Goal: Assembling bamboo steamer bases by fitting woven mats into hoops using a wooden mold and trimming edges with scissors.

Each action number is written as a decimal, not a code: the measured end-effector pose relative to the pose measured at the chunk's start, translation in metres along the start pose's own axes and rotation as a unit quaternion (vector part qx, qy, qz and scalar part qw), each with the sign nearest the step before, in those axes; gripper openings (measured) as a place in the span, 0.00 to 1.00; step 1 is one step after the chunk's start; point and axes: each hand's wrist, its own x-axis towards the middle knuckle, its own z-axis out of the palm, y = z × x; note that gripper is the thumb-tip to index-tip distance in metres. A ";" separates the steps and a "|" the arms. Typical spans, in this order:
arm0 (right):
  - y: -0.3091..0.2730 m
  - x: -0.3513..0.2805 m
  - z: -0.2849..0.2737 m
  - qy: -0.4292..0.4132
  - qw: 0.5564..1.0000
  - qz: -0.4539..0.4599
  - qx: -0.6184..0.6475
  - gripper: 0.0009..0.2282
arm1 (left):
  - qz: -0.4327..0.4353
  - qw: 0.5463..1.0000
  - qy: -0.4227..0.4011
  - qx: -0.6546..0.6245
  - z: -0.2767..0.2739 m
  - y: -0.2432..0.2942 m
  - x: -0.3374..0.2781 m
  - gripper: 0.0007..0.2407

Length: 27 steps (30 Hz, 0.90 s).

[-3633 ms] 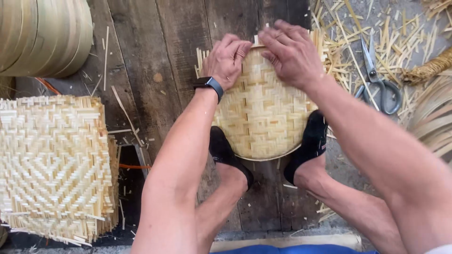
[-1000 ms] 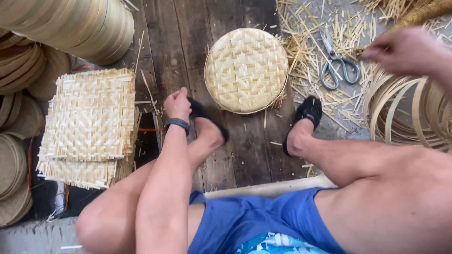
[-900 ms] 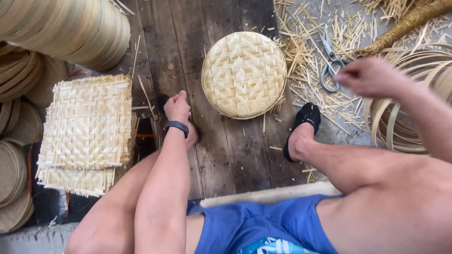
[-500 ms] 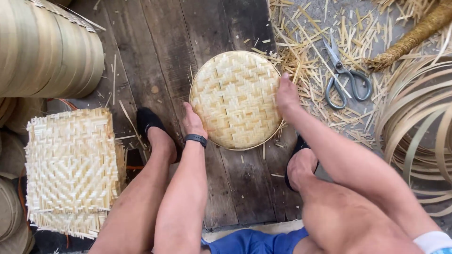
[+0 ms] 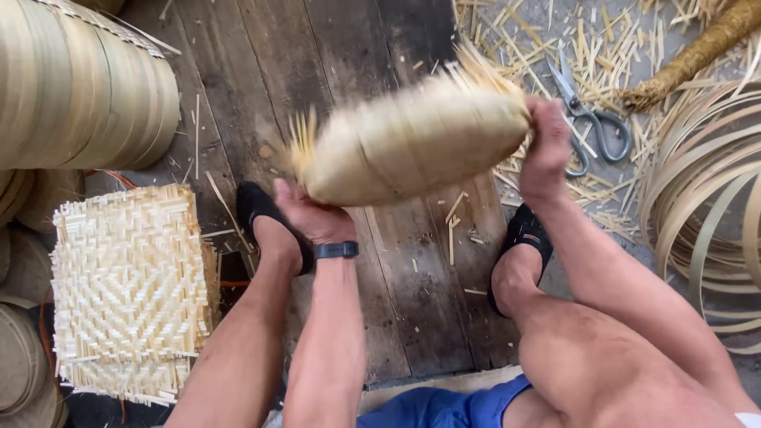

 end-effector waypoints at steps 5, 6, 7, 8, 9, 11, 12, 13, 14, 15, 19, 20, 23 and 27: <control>-0.064 0.005 -0.027 -0.202 0.926 0.235 0.216 0.34 | -0.249 0.962 -0.001 0.108 0.026 0.024 -0.002 0.40; -0.065 -0.001 -0.028 -0.245 0.874 0.355 0.222 0.36 | -0.324 0.928 0.044 0.179 0.017 0.015 -0.001 0.40; -0.035 -0.005 -0.025 -0.245 0.874 0.355 0.224 0.36 | -0.324 0.928 0.044 0.181 0.008 0.006 0.005 0.40; -0.004 -0.009 -0.024 -0.222 0.887 0.334 0.229 0.35 | -0.305 0.933 0.036 0.186 -0.002 -0.004 0.010 0.39; 0.028 -0.014 -0.022 -0.199 0.899 0.312 0.234 0.34 | -0.285 0.939 0.028 0.192 -0.012 -0.015 0.014 0.37; 0.068 -0.028 -0.042 -0.171 0.912 0.292 0.234 0.32 | -0.224 0.926 0.062 0.297 -0.006 -0.024 0.005 0.36; 0.084 -0.027 -0.049 -0.146 0.926 0.258 0.234 0.31 | -0.150 0.903 0.084 0.395 0.003 -0.028 0.009 0.35; 0.083 -0.019 -0.061 -0.141 0.927 0.258 0.234 0.31 | -0.153 0.902 0.081 0.395 0.016 -0.039 0.003 0.35; 0.083 -0.011 -0.072 -0.101 0.972 0.213 -0.011 0.27 | -0.031 0.830 0.090 0.550 0.029 -0.049 -0.004 0.34; 0.082 -0.003 -0.084 -0.054 0.953 0.155 -0.256 0.23 | 0.093 0.721 0.097 0.680 0.042 -0.059 -0.012 0.32; 0.128 0.024 -0.127 -0.047 0.890 0.105 -0.442 0.25 | 0.140 0.569 -0.073 0.807 0.108 -0.113 -0.056 0.34; 0.142 0.028 -0.135 -0.062 0.865 0.069 -0.493 0.27 | 0.097 0.587 -0.103 0.797 0.110 -0.136 -0.057 0.42; 0.182 0.043 -0.152 -0.103 0.837 0.063 -0.533 0.32 | 0.074 0.578 -0.125 0.803 0.106 -0.164 -0.060 0.50; 0.183 0.051 -0.160 -0.201 0.849 0.206 -0.444 0.27 | 0.099 0.410 -0.304 0.854 0.079 -0.136 -0.065 0.49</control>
